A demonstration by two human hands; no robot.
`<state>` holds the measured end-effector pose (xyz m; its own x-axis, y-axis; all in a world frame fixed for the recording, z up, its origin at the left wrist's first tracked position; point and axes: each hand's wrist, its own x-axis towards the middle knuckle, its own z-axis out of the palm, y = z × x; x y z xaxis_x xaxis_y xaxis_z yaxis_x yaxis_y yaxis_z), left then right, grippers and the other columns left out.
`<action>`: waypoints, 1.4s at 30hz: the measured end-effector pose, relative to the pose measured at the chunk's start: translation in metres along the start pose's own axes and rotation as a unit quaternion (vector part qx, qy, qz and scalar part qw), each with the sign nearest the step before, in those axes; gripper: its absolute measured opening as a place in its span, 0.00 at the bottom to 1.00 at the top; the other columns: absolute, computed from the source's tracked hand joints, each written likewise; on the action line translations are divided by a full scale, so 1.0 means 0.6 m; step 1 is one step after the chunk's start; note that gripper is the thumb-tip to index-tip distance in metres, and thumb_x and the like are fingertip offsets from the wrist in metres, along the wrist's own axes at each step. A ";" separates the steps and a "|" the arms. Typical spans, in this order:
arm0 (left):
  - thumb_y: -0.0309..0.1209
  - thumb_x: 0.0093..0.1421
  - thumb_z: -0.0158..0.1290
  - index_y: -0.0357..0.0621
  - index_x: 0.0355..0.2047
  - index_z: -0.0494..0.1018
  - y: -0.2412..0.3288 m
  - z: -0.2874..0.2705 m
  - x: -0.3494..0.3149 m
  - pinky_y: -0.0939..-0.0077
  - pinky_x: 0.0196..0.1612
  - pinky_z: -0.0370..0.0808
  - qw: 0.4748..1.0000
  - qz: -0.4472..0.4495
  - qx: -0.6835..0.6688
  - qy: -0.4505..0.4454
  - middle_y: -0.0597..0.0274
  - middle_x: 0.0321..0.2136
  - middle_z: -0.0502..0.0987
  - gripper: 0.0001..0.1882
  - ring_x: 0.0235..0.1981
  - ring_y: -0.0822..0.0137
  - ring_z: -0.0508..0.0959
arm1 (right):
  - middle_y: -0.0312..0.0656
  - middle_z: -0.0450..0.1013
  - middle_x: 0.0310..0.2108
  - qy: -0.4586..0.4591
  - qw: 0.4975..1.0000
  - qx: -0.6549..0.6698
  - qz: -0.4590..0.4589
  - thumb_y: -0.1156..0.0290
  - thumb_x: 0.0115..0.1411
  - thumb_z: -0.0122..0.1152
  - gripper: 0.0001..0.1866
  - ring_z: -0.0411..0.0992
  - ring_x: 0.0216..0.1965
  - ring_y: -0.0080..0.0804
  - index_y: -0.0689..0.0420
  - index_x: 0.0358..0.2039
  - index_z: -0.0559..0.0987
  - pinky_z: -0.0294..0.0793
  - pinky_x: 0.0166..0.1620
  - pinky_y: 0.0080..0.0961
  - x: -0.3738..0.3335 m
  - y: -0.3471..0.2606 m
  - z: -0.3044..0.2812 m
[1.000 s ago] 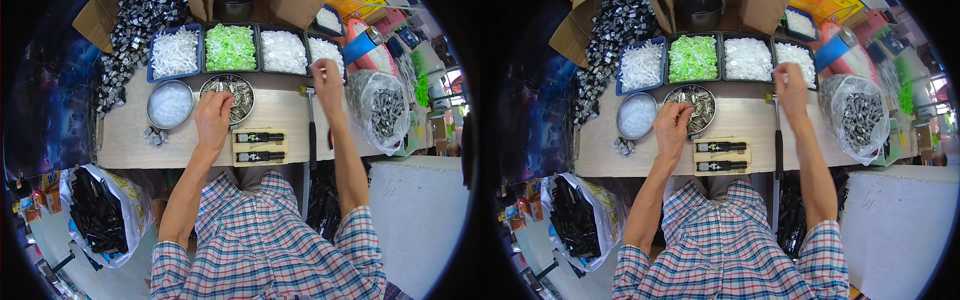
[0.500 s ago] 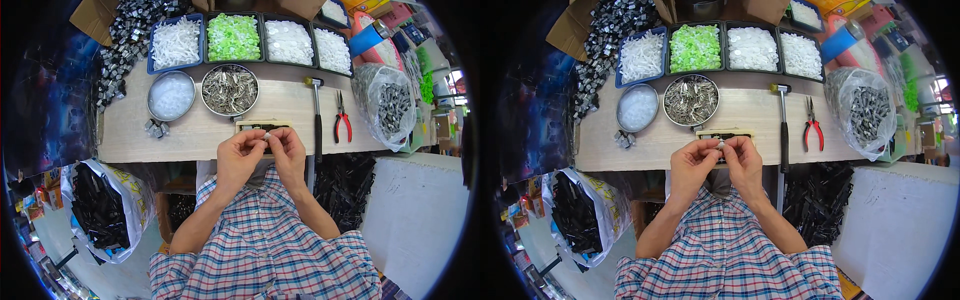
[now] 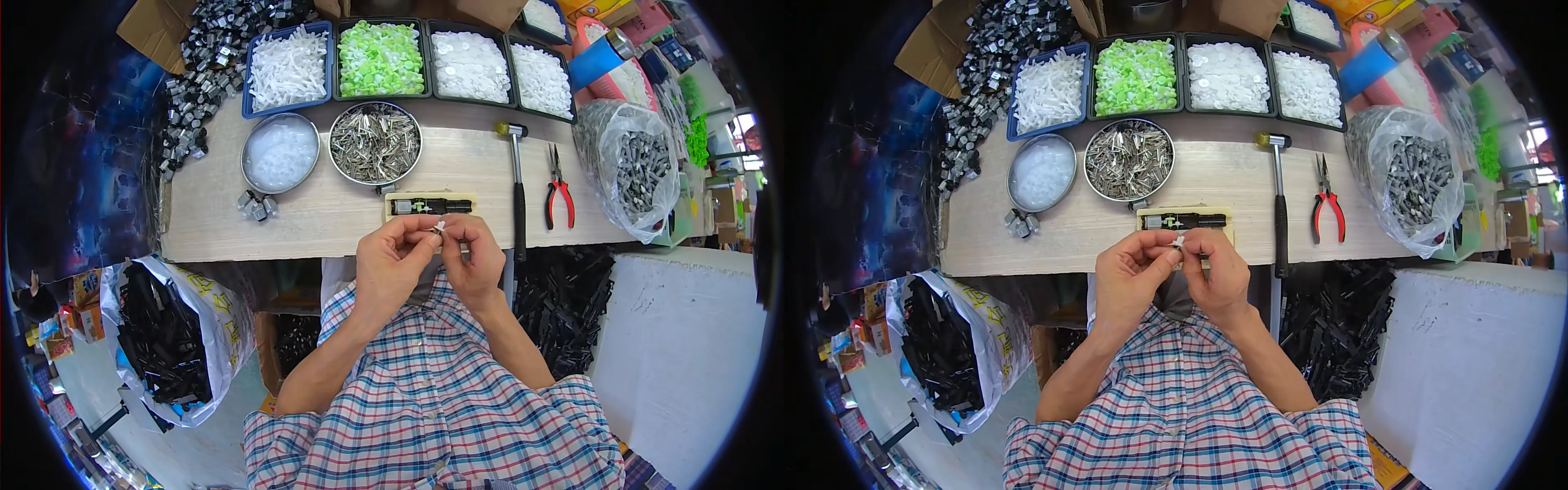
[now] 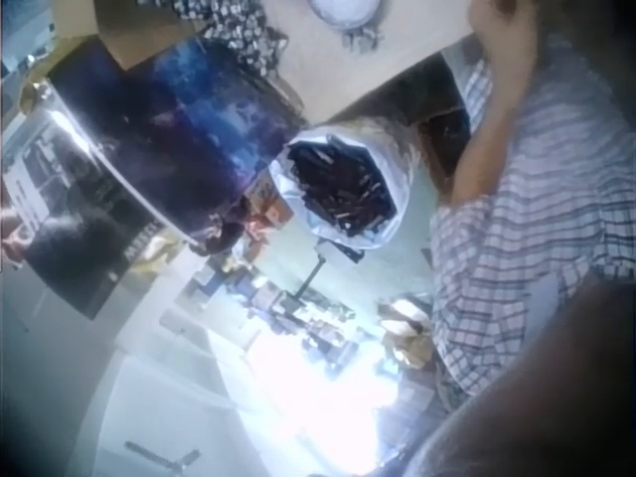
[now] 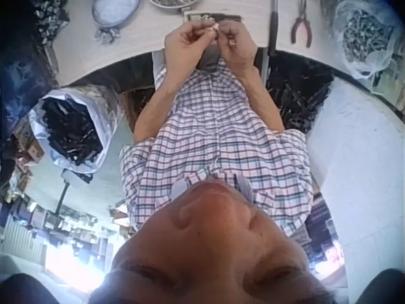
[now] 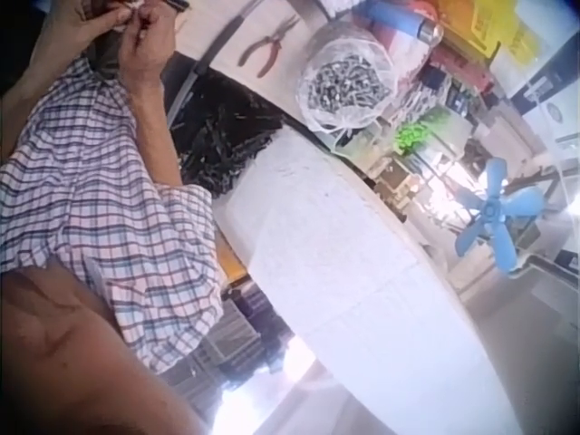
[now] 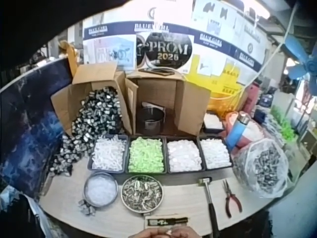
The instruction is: Assembling small cylindrical electronic components into black plastic holders on a workbench.
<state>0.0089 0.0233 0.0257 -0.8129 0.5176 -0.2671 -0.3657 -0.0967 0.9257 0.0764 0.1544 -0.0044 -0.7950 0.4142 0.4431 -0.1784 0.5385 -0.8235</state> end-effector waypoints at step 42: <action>0.27 0.54 0.55 0.39 0.46 0.80 -0.030 -0.006 0.036 0.64 0.40 0.68 0.665 0.340 0.664 -0.035 0.59 0.32 0.73 0.18 0.37 0.60 0.73 | 0.41 0.76 0.31 -0.237 0.964 -0.117 -0.025 0.77 0.58 0.64 0.05 0.74 0.34 0.35 0.60 0.36 0.81 0.72 0.38 0.31 0.142 0.090 -0.060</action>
<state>-0.0038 0.0329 0.0022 -0.5452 0.7814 0.3036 0.8365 0.4832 0.2585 0.0199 0.2454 0.0016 -0.9745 0.0317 0.2220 -0.1311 0.7227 -0.6786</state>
